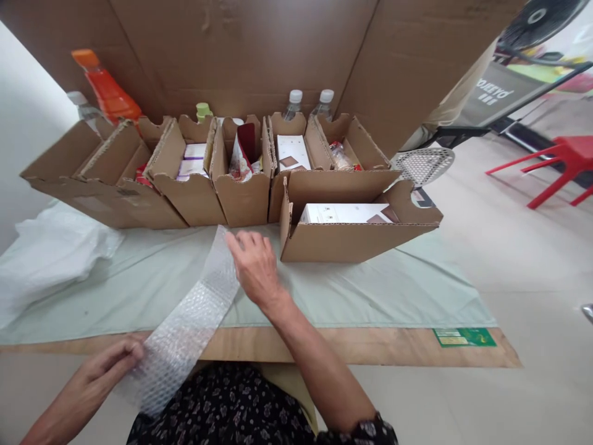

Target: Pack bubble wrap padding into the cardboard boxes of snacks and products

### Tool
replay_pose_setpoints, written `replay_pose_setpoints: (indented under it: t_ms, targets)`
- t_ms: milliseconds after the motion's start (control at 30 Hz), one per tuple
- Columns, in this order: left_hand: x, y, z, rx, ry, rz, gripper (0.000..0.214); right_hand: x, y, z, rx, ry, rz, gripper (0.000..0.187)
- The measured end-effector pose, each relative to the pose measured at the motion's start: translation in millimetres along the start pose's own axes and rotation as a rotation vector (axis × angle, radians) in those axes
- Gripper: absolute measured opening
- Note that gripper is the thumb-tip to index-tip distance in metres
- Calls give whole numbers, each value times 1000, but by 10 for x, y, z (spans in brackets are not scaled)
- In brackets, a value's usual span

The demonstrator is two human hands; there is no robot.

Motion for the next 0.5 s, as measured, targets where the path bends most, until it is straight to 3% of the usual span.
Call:
replay_pose_setpoints:
  t_ms: [67, 133, 233, 333, 433, 500]
  targets:
    - [-55, 4, -171, 16, 130, 98, 39, -47, -54, 61, -19, -50, 11, 39]
    - [-30, 22, -371, 38, 316, 241, 34, -81, 135, 141, -10, -136, 52, 38]
    - [22, 71, -601, 70, 566, 419, 34, 50, 706, 144, 141, -243, 167, 45]
    - [17, 83, -674, 66, 700, 490, 31, 414, 1256, 73, 286, -308, 259, 57]
    - [-23, 83, -706, 82, 768, 498, 28, 789, 1467, 92, 234, -471, 253, 56]
    - [-47, 113, -727, 120, 791, 496, 31, 838, 1433, 118, 142, -648, 105, 45]
Point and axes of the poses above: each hand's wrist, its own y-axis away from the middle knuckle, its own z-axis out of the back of the hand, x = y × z, the point moved 9 cm from there along -y, towards the middle knuckle, and after that the axes turned 9 degrees about y, right-handed, at the moved point
